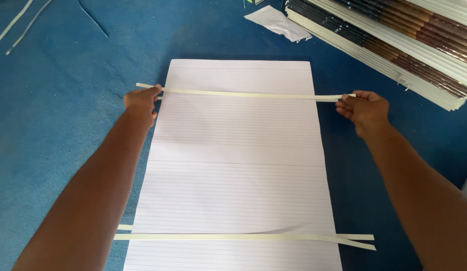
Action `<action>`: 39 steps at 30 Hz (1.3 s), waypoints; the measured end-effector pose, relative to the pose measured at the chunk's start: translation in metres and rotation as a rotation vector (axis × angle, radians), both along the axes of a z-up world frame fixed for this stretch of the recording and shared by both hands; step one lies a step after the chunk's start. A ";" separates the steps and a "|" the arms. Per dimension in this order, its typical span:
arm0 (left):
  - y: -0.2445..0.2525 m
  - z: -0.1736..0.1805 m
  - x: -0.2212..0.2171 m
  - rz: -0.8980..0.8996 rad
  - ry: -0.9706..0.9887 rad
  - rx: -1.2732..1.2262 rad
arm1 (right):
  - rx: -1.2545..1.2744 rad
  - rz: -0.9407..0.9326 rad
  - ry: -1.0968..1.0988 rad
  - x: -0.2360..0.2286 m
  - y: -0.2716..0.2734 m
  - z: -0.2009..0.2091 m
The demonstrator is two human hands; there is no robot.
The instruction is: The person aligns a stack of lined paper sheets on the floor and places white plastic strips across the spine area. They then fold the paper stack in half and flip through the pages to check alignment.
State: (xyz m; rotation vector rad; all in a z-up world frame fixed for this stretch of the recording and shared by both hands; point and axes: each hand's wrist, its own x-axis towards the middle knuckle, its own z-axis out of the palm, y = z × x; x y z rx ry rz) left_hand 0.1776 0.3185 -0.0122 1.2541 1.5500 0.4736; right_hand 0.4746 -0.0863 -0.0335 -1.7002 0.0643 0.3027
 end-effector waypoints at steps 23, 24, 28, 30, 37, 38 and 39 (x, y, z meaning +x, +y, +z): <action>0.008 -0.043 -0.008 -0.240 0.106 0.123 | -0.435 0.347 -0.195 -0.067 0.021 0.019; 0.006 -0.040 -0.009 -0.253 0.097 0.114 | -0.459 0.367 -0.214 -0.067 0.022 0.019; 0.004 -0.042 -0.013 -0.278 0.096 0.086 | -0.731 0.467 -0.347 -0.065 0.026 0.014; 0.011 -0.050 -0.012 -0.277 0.093 0.084 | -0.836 0.505 -0.422 -0.063 0.028 0.013; 0.022 -0.071 -0.001 -0.189 0.086 0.022 | -0.857 0.512 -0.401 -0.070 0.031 0.013; 0.019 -0.067 0.000 -0.185 0.097 0.018 | -0.866 0.522 -0.411 -0.071 0.032 0.014; 0.014 -0.063 -0.001 -0.231 0.092 0.047 | -0.854 0.514 -0.397 -0.072 0.032 0.015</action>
